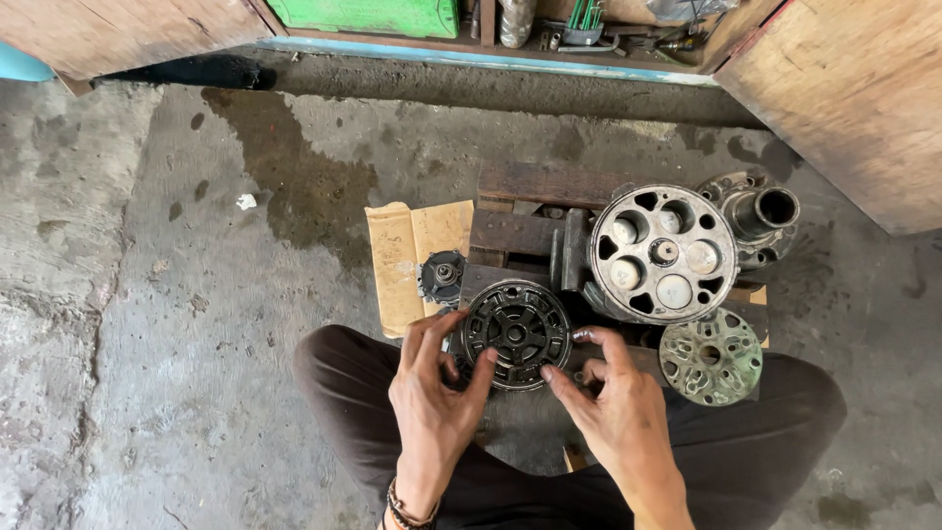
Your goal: The person sits on the floor and handles several circular mechanical components, including a black clutch basket and a silver clutch plate. They pick up the parts, rotate them, and appear to be assembling or inspecting the internal mechanisms.
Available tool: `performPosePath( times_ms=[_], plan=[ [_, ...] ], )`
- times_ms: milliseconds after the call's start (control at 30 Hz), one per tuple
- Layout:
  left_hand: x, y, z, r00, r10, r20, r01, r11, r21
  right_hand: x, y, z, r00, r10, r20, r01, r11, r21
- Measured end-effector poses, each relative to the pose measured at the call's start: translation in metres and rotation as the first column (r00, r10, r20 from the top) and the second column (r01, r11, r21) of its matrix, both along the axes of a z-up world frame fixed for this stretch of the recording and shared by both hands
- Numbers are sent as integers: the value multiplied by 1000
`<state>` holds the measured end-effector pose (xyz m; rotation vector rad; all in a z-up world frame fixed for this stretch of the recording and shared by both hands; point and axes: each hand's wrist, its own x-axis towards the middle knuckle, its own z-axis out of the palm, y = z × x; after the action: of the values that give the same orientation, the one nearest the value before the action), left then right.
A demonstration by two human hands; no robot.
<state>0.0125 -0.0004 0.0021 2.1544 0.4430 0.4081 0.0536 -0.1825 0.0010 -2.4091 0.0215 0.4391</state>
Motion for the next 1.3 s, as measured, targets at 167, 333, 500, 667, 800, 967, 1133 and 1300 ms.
performPosePath(
  times_ms=[167,333,500,667,800,967,1133,1300],
  plan=[
    [3,-4,-6,995,-98,-3,98,994,50,0,-9,12,998,-37,-52,52,946,319],
    [4,-2,-7,992,-120,-46,124,987,107,2,-21,11,992,-52,-116,92,921,378],
    [2,-3,2,987,-115,-111,143,944,296,2,-22,12,986,-77,-144,132,897,421],
    [1,-5,10,985,-128,-113,164,891,422,-1,-21,8,985,-99,-144,152,891,427],
    [-3,-6,11,981,-168,-100,195,858,475,-4,-19,9,976,-117,-186,187,887,422],
    [-2,-9,4,987,-131,-93,159,887,434,-6,-20,10,996,-69,-52,85,875,476],
    [-4,-8,-6,989,-127,-69,142,944,297,-10,-22,9,998,-61,15,46,862,505],
    [-11,-7,-17,992,-126,-17,127,972,199,-24,-39,-4,998,-48,30,24,836,548]
  ],
)
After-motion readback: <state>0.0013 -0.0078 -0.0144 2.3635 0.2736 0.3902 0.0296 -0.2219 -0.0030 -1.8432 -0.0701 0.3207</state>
